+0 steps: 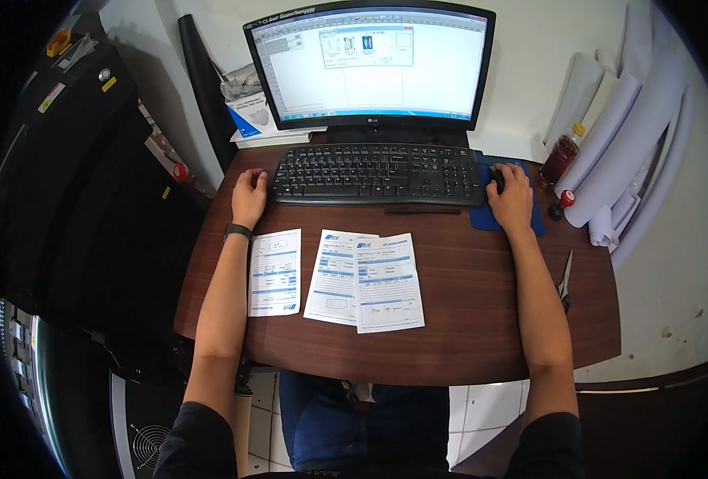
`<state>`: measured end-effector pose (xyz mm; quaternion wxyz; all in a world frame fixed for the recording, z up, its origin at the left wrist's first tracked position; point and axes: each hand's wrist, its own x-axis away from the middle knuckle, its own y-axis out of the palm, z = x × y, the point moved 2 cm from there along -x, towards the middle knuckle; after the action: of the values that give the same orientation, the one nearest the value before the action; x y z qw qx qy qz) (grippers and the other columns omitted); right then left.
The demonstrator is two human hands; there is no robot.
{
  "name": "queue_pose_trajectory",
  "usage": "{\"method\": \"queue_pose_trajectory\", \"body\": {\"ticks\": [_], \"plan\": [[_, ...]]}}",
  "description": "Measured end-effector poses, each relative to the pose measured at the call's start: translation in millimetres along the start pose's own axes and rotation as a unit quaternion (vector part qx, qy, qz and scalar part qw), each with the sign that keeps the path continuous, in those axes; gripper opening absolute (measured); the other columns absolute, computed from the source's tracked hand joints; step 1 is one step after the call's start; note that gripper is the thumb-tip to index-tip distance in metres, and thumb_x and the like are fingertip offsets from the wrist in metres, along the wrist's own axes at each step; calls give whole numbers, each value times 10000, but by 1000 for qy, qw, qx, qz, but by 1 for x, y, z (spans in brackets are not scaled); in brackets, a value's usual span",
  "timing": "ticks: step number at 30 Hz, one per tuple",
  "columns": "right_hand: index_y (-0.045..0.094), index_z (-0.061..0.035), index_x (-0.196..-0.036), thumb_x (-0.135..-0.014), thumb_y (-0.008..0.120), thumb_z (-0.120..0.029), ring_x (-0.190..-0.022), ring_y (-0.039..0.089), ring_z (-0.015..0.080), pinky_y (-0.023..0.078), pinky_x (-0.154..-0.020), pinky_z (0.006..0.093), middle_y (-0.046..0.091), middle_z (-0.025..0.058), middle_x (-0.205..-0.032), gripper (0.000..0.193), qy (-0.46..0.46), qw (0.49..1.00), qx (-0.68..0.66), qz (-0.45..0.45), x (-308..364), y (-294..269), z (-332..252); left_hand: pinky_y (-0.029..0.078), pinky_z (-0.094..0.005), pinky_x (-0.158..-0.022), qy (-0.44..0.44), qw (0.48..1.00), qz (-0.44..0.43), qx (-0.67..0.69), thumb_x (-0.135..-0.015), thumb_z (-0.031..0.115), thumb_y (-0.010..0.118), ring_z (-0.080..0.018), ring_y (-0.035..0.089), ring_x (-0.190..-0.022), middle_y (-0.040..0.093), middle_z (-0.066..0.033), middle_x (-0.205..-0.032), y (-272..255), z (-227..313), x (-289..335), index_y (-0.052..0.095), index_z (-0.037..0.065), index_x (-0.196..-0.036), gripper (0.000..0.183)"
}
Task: Use computer software and physical documents to process or design print orders.
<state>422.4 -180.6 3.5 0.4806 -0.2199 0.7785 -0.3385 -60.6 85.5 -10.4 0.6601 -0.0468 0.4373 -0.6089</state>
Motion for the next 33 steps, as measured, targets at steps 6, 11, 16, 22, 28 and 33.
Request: {"method": "queue_pose_trajectory", "body": {"ticks": [6, 11, 16, 22, 28, 33], "plan": [[646, -97, -1285, -883, 661, -209, -1267, 547, 360, 447, -1035, 476, 594, 141, -1339, 418, 7, 1000, -6, -12, -1, 0, -1, 511, -436, -887, -7, 1000, 0, -4, -991, 310, 605, -356, 657, -1014, 690, -165, -1095, 0, -3, -1, 711, 28, -1108, 323], [643, -96, -1293, -881, 657, -216, -1265, 548, 361, 451, -1030, 479, 590, 145, -1344, 429, 6, 1000, -2, -3, 0, 0, 2, 513, -430, -883, -14, 1000, -6, -3, -992, 309, 610, -347, 660, -1010, 691, -161, -1096, 2, 1, 0, 712, 35, -1106, 315], [642, -88, -1291, -880, 653, -222, -1267, 548, 367, 452, -1032, 480, 585, 157, -1352, 433, 13, 1000, -11, -10, -1, -2, -3, 513, -431, -885, -15, 1000, -3, 6, -994, 309, 609, -346, 660, -1010, 689, -161, -1086, 1, -3, -1, 712, 33, -1102, 314], [655, -68, -1259, -882, 660, -190, -1266, 552, 378, 460, -1049, 458, 591, 170, -1338, 397, -16, 1000, -25, 0, -1, -2, -1, 514, -429, -887, -15, 1000, -4, -3, -995, 305, 606, -349, 661, -1011, 688, -162, -1089, 0, 5, 2, 710, 21, -1103, 320], [681, -61, -1240, -890, 676, -190, -1235, 579, 378, 476, -1039, 450, 602, 180, -1325, 373, -15, 999, -34, 2, -1, -5, -7, 514, -433, -886, -11, 1000, 1, -2, -993, 300, 604, -350, 655, -1023, 685, -158, -1075, 0, -2, -1, 706, 18, -1082, 313], [688, -58, -1238, -887, 681, -185, -1226, 584, 379, 477, -1037, 449, 609, 182, -1315, 373, -13, 1000, -28, 3, 0, -6, -5, 514, -433, -887, -21, 1000, -6, 14, -992, 297, 606, -350, 653, -1027, 684, -158, -1082, 2, 3, 2, 702, 11, -1077, 314]]}}
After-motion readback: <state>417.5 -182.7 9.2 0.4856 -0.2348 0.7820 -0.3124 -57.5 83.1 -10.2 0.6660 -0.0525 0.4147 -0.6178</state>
